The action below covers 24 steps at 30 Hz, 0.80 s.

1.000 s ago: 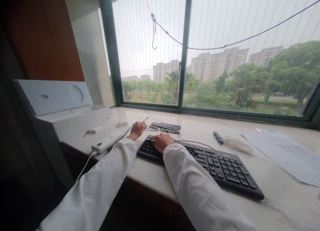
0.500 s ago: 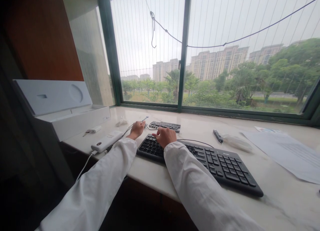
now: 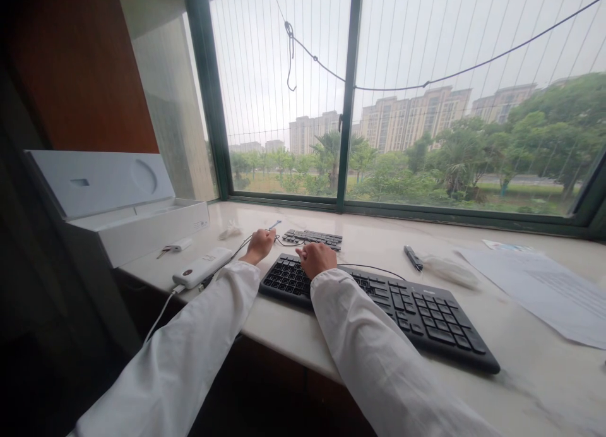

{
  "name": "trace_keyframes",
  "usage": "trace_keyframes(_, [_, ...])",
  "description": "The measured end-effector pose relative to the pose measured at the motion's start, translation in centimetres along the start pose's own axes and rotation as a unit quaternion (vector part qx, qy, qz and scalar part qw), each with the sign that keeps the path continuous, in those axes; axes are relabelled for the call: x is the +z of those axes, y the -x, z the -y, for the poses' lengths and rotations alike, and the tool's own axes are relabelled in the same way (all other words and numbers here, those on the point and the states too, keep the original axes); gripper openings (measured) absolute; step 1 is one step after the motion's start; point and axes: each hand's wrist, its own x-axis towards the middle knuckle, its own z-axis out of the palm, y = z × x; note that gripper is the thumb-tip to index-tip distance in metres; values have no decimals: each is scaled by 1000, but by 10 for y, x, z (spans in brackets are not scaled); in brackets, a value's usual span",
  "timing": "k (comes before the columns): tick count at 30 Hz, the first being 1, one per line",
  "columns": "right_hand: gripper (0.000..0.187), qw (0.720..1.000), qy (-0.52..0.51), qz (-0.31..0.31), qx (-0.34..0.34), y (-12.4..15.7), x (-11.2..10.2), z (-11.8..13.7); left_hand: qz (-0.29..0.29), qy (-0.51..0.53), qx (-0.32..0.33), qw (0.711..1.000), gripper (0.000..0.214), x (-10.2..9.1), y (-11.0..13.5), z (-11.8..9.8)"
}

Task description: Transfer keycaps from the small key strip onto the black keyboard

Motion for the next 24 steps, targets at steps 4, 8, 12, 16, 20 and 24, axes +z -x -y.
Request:
trace_keyframes(4, [71, 1000, -22, -1, 20, 2, -4, 5, -2, 1, 1, 1000, 53, -1, 1, -1])
trace_keyframes(8, [82, 998, -38, 17, 36, 3, -7, 7, -1, 1, 2, 1000, 54, -1, 1, -1])
trace_keyframes(12, [84, 997, -46, 21, 51, 2, -10, 7, -1, -3, 0, 1000, 54, -1, 1, -1])
trace_keyframes(16, [82, 996, -49, 32, 66, 2, -11, 7, -1, -7, 0, 1000, 54, 0, 0, 0])
trace_keyframes(20, [79, 996, -52, 32, 72, 1, -11, 7, -3, -13, 0, 1000, 54, 1, 0, 2])
trace_keyframes(24, [73, 995, -46, 30, 78, 0, -11, 7, -13, -18, 2, 1000, 53, 2, -2, 4])
